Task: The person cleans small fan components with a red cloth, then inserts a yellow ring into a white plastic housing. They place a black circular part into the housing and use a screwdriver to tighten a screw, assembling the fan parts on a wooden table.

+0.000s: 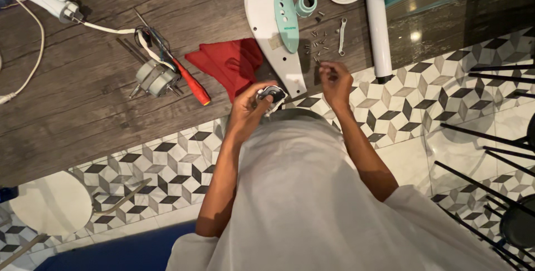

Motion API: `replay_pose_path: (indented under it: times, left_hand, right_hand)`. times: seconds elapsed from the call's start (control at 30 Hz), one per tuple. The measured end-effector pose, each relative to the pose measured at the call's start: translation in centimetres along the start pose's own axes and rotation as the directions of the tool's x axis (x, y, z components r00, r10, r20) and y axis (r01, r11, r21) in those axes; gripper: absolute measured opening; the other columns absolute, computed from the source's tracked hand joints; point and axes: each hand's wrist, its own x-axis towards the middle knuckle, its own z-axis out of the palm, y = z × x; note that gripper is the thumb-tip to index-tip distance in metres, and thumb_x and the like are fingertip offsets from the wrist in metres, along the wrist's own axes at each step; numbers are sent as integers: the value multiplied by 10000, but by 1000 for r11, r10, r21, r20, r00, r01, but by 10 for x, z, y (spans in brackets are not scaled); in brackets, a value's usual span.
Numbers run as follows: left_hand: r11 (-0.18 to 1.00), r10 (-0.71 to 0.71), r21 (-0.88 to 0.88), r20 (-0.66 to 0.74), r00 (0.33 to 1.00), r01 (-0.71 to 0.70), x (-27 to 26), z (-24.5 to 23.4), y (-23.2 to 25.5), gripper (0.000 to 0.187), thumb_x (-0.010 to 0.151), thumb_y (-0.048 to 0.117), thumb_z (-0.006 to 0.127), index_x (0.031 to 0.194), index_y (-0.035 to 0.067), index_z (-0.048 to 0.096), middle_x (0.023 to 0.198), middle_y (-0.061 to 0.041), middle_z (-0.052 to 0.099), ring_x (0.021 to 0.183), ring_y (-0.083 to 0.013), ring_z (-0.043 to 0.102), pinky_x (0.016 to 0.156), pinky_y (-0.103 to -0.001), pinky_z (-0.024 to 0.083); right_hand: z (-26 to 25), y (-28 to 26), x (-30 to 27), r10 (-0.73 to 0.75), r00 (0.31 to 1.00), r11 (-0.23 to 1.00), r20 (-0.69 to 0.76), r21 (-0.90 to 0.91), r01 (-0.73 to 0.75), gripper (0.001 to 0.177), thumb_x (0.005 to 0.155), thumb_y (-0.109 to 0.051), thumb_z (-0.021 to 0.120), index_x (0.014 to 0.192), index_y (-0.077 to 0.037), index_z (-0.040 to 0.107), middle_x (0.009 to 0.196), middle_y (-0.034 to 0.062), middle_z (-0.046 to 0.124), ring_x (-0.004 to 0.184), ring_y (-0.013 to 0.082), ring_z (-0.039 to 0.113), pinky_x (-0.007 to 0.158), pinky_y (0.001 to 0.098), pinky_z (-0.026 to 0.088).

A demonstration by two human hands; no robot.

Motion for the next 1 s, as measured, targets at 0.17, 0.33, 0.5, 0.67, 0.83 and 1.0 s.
replay_pose_path:
  times: [0.17, 0.33, 0.5, 0.67, 0.83, 1.0]
  left_hand:
    - [1000, 4, -1, -7, 1000, -4, 0, 1, 0, 282, 1036, 41, 631, 1315, 51, 664, 1040, 49, 662, 881, -22, 553, 748, -194, 459]
    - [1000, 10, 16, -13, 1000, -9, 2, 2, 0, 301, 1030, 36, 632, 1328, 58, 661, 1013, 47, 663, 860, -22, 559, 740, -191, 467]
    - [1000, -5, -2, -13, 1000, 5, 5, 4, -2, 317, 1021, 26, 646, 1338, 48, 665, 1037, 42, 666, 857, -21, 544, 723, -190, 446]
    - [993, 15, -119, -6, 1000, -16, 8, 8, -5, 312, 1026, 36, 639, 1338, 33, 641, 1123, 30, 683, 951, -21, 595, 806, -186, 493]
    - [998, -23, -50, -2, 1000, 23, 3, 6, -8, 341, 1019, 41, 655, 1358, 16, 638, 1087, 26, 665, 881, -23, 550, 745, -190, 465]
    - [996, -3, -84, 32, 999, 5, 3, 5, -9, 346, 1038, 46, 643, 1381, 6, 626, 1104, 19, 663, 922, -29, 557, 785, -196, 466]
  right_hand:
    - [1, 4, 14, -98, 995, 990, -21, -100, 96, 291, 902, -4, 784, 1183, -18, 707, 1065, 86, 630, 845, 140, 623, 688, 257, 554]
    - [5, 3, 16, -94, 995, 985, -24, -151, 89, 332, 864, -28, 846, 1170, -39, 718, 1084, 75, 619, 822, 141, 590, 663, 260, 520]
    - [3, 7, 16, -97, 995, 985, -16, -144, 94, 321, 860, -30, 859, 1157, -41, 736, 1033, 66, 604, 808, 139, 579, 664, 258, 514]
    - [2, 10, 16, -77, 997, 991, -24, -111, 74, 268, 858, -36, 851, 1111, -34, 764, 1014, 59, 598, 797, 136, 576, 647, 261, 502]
    - [4, 8, 14, -41, 999, 993, -14, -114, 39, 216, 869, -59, 859, 1069, -41, 778, 1007, 56, 581, 780, 131, 562, 649, 265, 492]
    - [5, 10, 12, -30, 999, 997, -28, -75, 27, 202, 862, -54, 853, 1058, -67, 806, 1005, 48, 597, 769, 127, 562, 647, 264, 486]
